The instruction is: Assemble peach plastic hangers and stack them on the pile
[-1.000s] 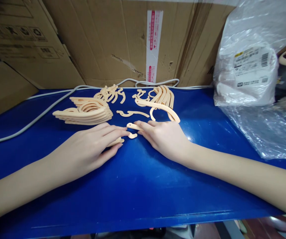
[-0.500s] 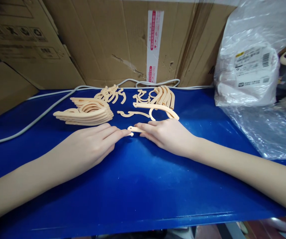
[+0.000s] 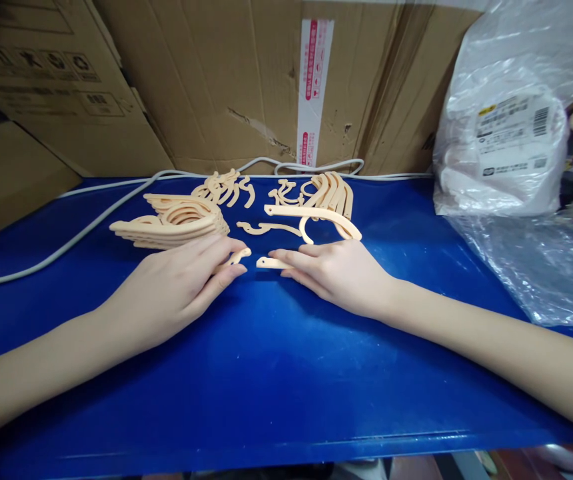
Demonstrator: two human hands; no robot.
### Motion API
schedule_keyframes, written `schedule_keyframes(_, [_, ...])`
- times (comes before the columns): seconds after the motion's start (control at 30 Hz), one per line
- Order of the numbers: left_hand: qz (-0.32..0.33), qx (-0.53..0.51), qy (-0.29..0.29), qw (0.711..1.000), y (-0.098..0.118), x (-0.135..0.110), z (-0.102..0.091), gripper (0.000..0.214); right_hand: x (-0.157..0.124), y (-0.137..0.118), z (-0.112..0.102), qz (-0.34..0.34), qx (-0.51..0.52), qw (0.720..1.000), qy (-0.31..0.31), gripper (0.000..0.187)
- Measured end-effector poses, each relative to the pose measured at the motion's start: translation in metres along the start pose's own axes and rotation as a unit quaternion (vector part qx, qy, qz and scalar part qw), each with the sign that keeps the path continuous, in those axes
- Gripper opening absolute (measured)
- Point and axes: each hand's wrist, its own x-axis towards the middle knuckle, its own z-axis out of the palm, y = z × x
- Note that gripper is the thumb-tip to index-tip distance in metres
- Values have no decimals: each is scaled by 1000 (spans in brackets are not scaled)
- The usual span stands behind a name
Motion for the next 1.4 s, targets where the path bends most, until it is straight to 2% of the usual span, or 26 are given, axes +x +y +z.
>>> schedule_keyframes(0.23, [5,-101,-10,995,1,3,1,32,-1,-8,-7,-42,-26,997,51,33])
schedule_keyframes(0.53, [-9,-168,-63,984,5,2,-3,33,-3,-13,-11,-49,-78,992,85,34])
schedule_keyframes(0.67, [7,-123,-71,990,4,1,-4,26,-3,-15,-10,-57,-86,989,104,33])
schedule_keyframes(0.83, [27,-48,-63,996,2,1,-3,31,-3,-18,-10,-69,-90,989,96,34])
schedule_keyframes(1.07, [36,28,-94,994,3,3,-3,29,-3,-18,-10,-77,-86,988,99,33])
schedule_keyframes(1.27, [77,103,-64,990,4,1,0,29,-3,-16,-9,-69,-52,992,87,32])
schedule_keyframes(1.4, [84,124,-66,986,4,0,0,29,-4,-16,-7,-61,-24,995,76,32])
